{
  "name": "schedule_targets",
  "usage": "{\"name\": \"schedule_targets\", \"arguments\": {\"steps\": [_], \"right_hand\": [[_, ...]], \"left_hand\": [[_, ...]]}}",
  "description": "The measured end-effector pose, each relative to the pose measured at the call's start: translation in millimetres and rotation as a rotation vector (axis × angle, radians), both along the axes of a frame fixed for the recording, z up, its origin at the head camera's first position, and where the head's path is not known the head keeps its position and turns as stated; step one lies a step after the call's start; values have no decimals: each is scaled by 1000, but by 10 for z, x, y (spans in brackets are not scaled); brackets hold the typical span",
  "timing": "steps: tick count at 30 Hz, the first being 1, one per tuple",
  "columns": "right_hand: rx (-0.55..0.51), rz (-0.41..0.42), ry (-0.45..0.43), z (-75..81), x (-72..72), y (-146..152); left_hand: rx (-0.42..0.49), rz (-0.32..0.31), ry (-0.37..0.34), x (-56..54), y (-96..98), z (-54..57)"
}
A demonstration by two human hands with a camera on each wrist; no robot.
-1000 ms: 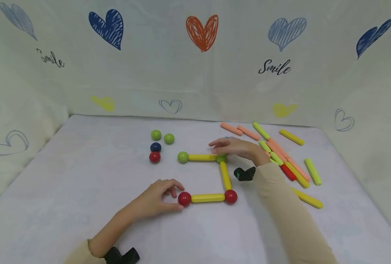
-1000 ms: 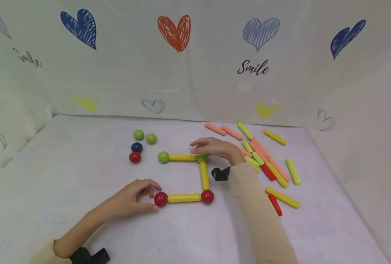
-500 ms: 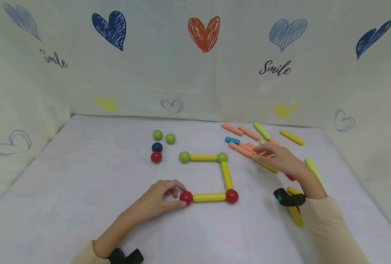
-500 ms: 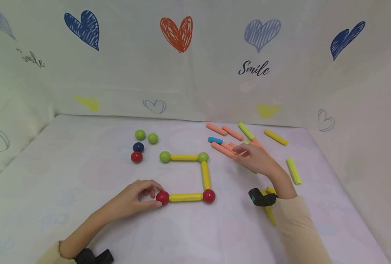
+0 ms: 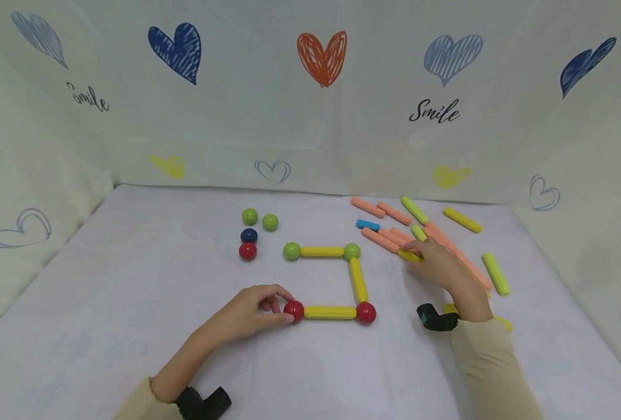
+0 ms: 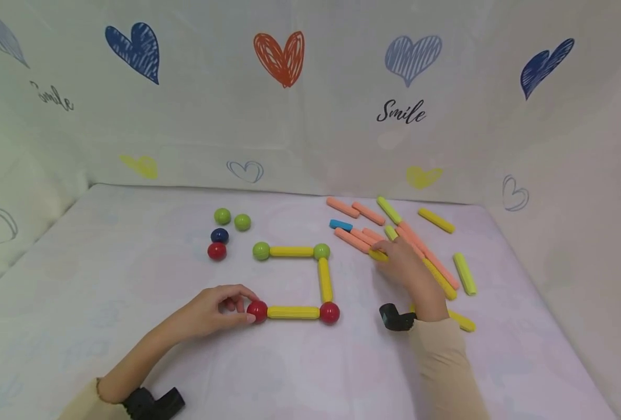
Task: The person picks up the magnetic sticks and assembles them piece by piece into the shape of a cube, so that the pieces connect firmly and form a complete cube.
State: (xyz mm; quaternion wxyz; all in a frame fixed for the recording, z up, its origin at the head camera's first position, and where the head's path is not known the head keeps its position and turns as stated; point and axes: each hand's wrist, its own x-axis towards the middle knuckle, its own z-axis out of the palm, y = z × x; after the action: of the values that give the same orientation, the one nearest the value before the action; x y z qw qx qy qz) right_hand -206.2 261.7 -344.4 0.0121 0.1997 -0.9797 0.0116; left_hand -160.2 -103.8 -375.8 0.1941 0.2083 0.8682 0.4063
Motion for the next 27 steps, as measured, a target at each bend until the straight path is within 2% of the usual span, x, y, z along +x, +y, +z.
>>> {"name": "schedule_targets", "arguments": {"steps": [1, 2, 3, 4, 7, 10, 21, 27], "right_hand": [[-30, -25, -37, -13, -14, -20], [-228, -112, -132, -18, -16, -36], [-375, -202, -189, -26, -15, -52], [-393, -259, -228, -35, -16, -70], [-359, -344, -283, -60, -9, -111], [-328, -369, -288, -81, 7, -134], [-318, -368, -314, -97, 14, -101], [-366, -388, -322, -54, 46, -78]], "left_hand": [[2, 0, -2, -7, -7, -3], [4, 0, -6, -14, -12, -6], [6, 1, -11, -22, -17, -8], [10, 1, -16, -28, -22, -12], [19, -1, -30, -41, -26, -17], [22, -5, -32, -45, -30, -19], [31, -3, -33, -51, -38, -15], [32, -1, -35, -44, -39, -14]]}}
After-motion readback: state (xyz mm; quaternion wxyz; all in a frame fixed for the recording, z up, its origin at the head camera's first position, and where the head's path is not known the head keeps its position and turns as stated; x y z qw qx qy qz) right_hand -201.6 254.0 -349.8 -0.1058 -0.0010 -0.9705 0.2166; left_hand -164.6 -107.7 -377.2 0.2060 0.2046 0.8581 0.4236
